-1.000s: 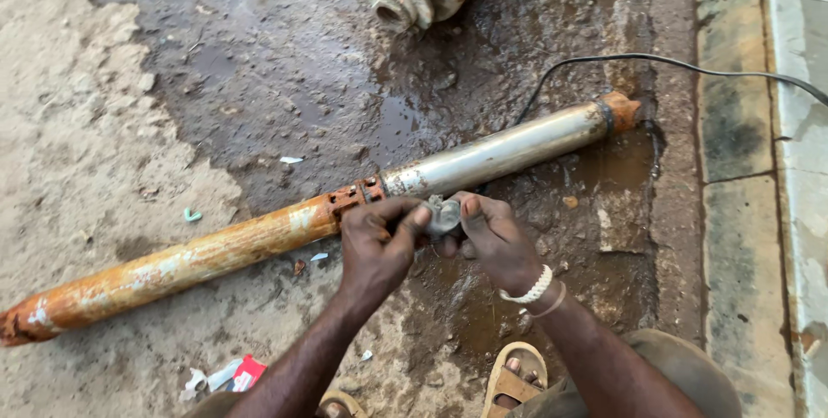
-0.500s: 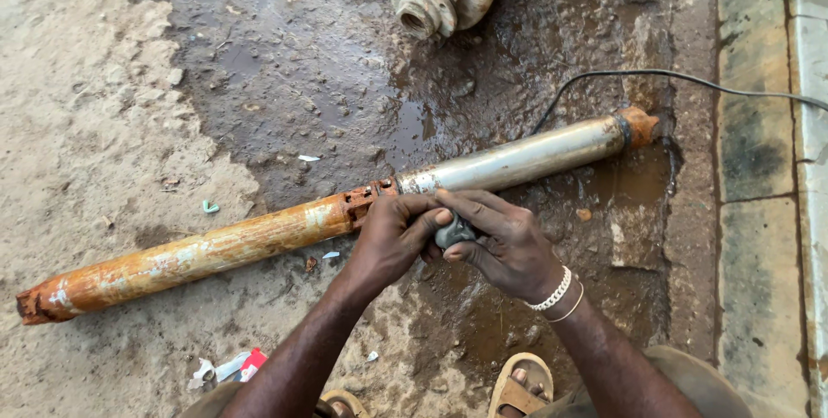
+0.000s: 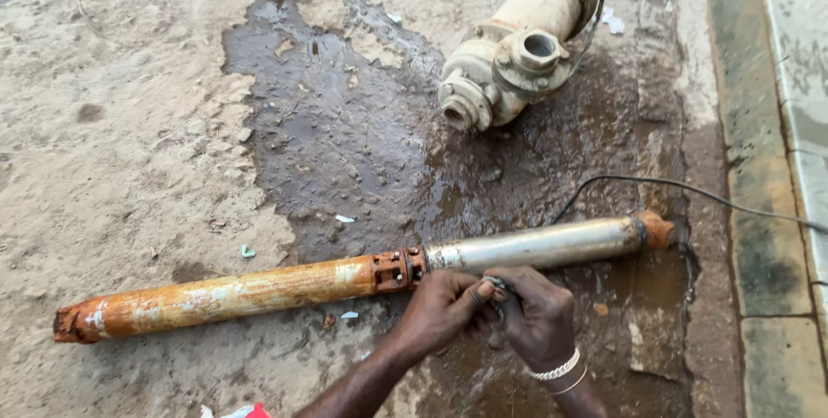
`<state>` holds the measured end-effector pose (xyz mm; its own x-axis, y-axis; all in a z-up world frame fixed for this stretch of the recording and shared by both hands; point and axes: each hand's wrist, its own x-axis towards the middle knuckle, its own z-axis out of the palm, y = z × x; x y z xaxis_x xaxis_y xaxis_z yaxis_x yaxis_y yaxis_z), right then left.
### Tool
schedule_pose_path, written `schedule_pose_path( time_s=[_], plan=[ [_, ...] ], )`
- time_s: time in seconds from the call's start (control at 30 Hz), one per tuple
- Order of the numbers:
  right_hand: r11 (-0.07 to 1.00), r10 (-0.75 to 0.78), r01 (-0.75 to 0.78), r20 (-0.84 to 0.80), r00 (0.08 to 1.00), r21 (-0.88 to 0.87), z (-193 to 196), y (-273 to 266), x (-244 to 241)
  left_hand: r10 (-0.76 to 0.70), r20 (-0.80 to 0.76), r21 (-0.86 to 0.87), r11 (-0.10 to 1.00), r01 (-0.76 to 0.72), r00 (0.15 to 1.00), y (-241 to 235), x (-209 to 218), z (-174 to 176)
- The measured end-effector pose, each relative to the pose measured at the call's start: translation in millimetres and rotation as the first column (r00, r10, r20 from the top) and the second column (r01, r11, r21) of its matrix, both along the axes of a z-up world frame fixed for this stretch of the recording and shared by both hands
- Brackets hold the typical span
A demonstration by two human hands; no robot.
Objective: The person kneels beside a long metal pipe on a wet concrete floor and applies a sealant from small packets to the pipe's coupling. They then use a cloth to wipe and smooth the sealant around the joint, handling the pipe and sealant packets by hand.
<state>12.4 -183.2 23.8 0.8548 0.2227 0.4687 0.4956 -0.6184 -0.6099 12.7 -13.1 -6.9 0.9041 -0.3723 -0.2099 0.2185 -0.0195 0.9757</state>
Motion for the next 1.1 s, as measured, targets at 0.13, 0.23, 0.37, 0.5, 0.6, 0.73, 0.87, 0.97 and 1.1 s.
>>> schedule_pose_path(
  time_s=[0.13, 0.23, 0.37, 0.5, 0.6, 0.73, 0.87, 0.97, 1.1],
  plan=[
    [0.997, -0.061, 0.059, 0.027, 0.998, 0.050, -10, 4, -8, -0.041, -0.121, -0.286, 0.958, 0.004, 0.992, -11, -10, -15],
    [0.993, -0.109, 0.113, -0.161, 0.981, 0.017, -11, 9, -4, -0.057, -0.230, -0.252, 0.968, -0.003, 0.971, -7, -6, -18],
    [0.998, 0.015, -0.032, -0.314, 0.949, -0.051, -4, 10, 2, 0.036, -0.315, -0.148, 0.985, -0.086, 0.948, 11, 5, -12],
    [0.945, 0.318, -0.324, -0.124, 0.940, -0.038, 2, 3, 7, 0.235, -0.265, -0.018, 0.968, -0.248, 0.935, 28, 18, -4],
    [0.972, 0.201, -0.215, -0.137, 0.970, -0.094, -1, -2, 13, 0.252, -0.322, -0.135, 0.942, -0.308, 0.913, 22, 18, -2],
    [0.990, 0.116, -0.125, -0.139, 0.984, -0.058, -4, -17, 16, 0.148, -0.110, -0.095, 0.983, -0.158, 0.983, 7, 14, -8],
    [0.981, 0.171, -0.182, -0.147, 0.974, -0.065, -6, -23, 18, 0.057, -0.095, -0.081, 0.995, -0.065, 0.994, 2, 15, -9],
    [0.975, 0.133, -0.165, -0.200, 0.971, -0.151, -13, -25, 15, -0.029, -0.095, -0.132, 0.991, 0.016, 0.995, 1, 13, -6],
    [0.999, 0.042, -0.040, -0.093, 0.995, 0.016, -21, -39, 16, -0.184, -0.183, -0.533, 0.844, 0.060, 0.966, -2, 13, -1]
  ],
)
